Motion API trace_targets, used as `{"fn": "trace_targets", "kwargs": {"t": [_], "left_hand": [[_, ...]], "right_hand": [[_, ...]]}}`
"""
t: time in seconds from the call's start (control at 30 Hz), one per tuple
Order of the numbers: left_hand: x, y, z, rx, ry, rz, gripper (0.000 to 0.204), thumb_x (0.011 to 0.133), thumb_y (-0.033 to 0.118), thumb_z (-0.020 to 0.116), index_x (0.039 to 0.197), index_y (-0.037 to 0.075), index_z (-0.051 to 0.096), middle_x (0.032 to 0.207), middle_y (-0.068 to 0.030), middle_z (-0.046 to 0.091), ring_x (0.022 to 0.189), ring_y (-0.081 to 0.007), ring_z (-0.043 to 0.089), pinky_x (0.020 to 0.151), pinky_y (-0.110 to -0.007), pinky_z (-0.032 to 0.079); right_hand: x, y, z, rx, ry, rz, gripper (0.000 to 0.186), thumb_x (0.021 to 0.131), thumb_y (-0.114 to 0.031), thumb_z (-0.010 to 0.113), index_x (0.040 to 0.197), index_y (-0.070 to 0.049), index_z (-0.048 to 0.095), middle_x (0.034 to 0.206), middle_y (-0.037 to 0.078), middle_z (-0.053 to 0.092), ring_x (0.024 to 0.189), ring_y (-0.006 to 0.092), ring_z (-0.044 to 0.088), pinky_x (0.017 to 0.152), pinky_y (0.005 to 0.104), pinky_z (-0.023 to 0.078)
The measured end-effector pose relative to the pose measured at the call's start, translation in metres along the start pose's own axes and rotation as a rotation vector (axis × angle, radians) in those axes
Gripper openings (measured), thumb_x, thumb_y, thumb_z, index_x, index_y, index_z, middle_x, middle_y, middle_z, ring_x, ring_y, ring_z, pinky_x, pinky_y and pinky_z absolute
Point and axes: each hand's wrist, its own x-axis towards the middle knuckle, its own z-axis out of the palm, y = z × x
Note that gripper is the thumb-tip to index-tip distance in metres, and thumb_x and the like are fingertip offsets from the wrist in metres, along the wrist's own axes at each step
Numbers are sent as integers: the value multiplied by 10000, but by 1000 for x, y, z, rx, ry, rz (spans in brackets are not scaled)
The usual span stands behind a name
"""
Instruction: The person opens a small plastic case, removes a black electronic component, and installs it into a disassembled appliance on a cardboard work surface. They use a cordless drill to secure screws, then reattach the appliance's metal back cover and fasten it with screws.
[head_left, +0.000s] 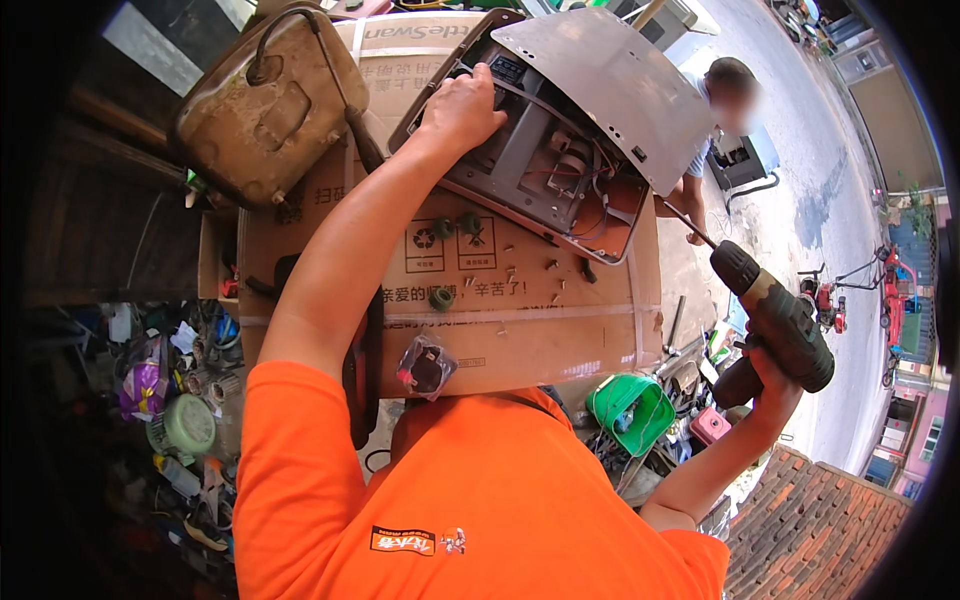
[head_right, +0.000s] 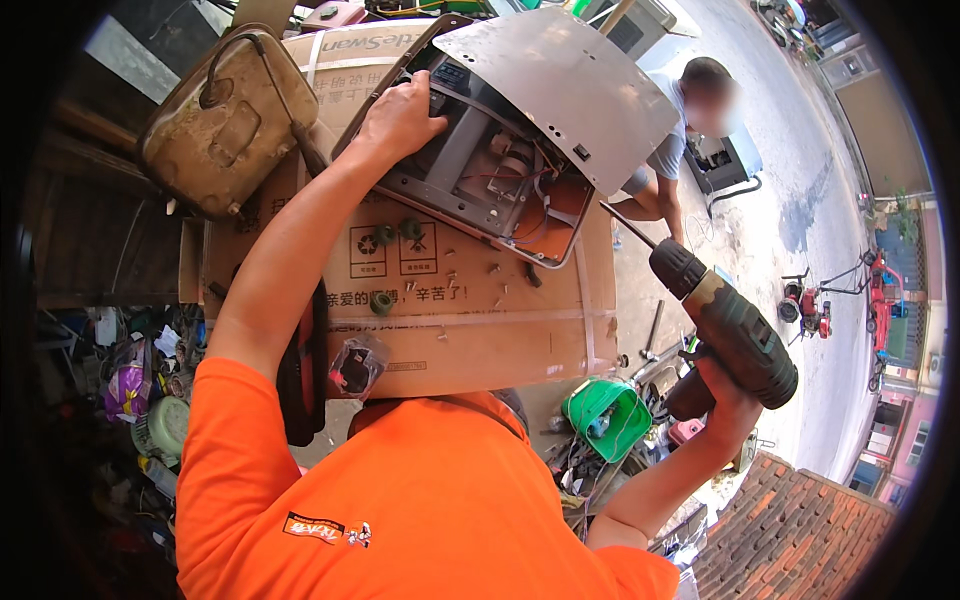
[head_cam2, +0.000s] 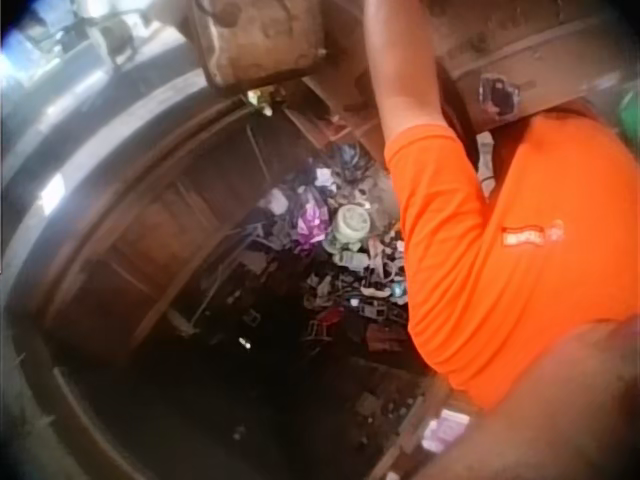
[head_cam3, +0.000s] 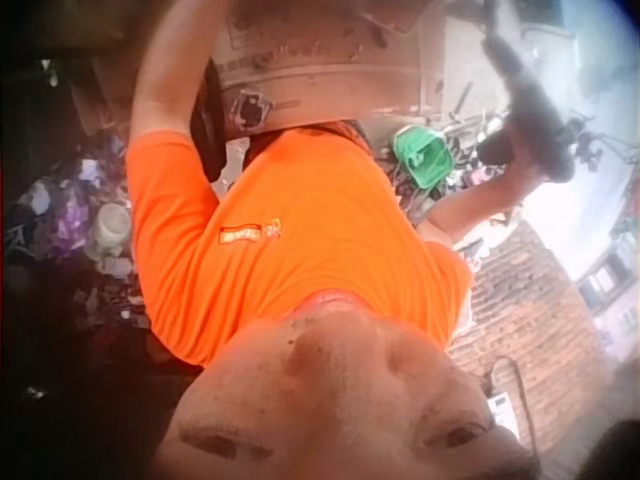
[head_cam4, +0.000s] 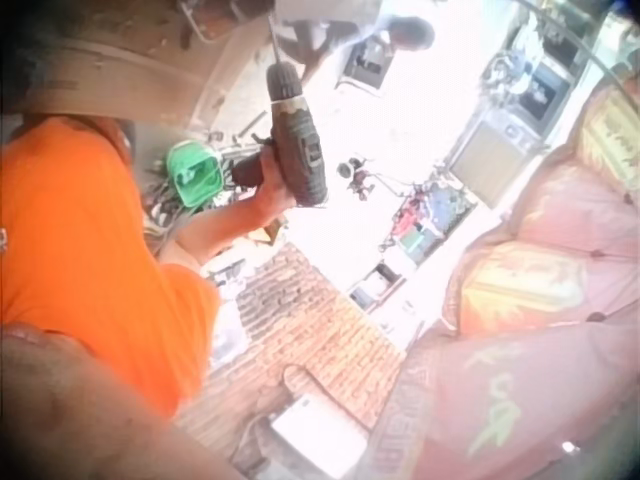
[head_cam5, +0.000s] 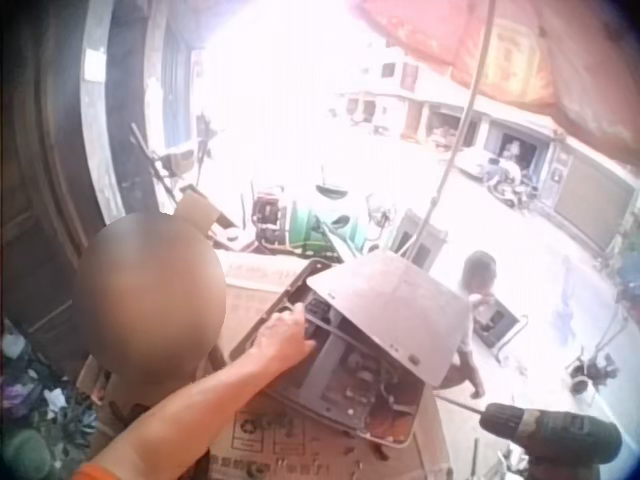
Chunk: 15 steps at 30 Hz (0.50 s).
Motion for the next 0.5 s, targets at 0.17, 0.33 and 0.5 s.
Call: {"fn": "trace_targets", "kwargs": {"t": [0.17,0.33,0.5], "left_hand": [[8,-5,5,-29,-45,60,675,808,366,786,1243,-36,461,1146,-279,654,1106,-418,638,949,-449,521],[16,-33,-41,-215,-217,223,774,796,309,787,1437,27,456,1209,-259,651,1108,-335,654,935,-389,527],[30,-51,-65,-216,-228,223,731,766,305,781,1386,28,511,1235,-200,643,1139,-318,629,961,-387,508]], "right_hand": [[-8,1,9,16,57,48,568,656,-30,738,1219,12,672,1131,116,711,1036,236,663,915,363,511],[-9,2,19,57,85,65,566,666,-34,747,1222,14,650,1069,114,714,973,232,677,885,366,522],[-5,-2,31,2,123,79,516,678,-42,749,1183,20,666,1016,117,713,923,232,683,856,364,533]]}}
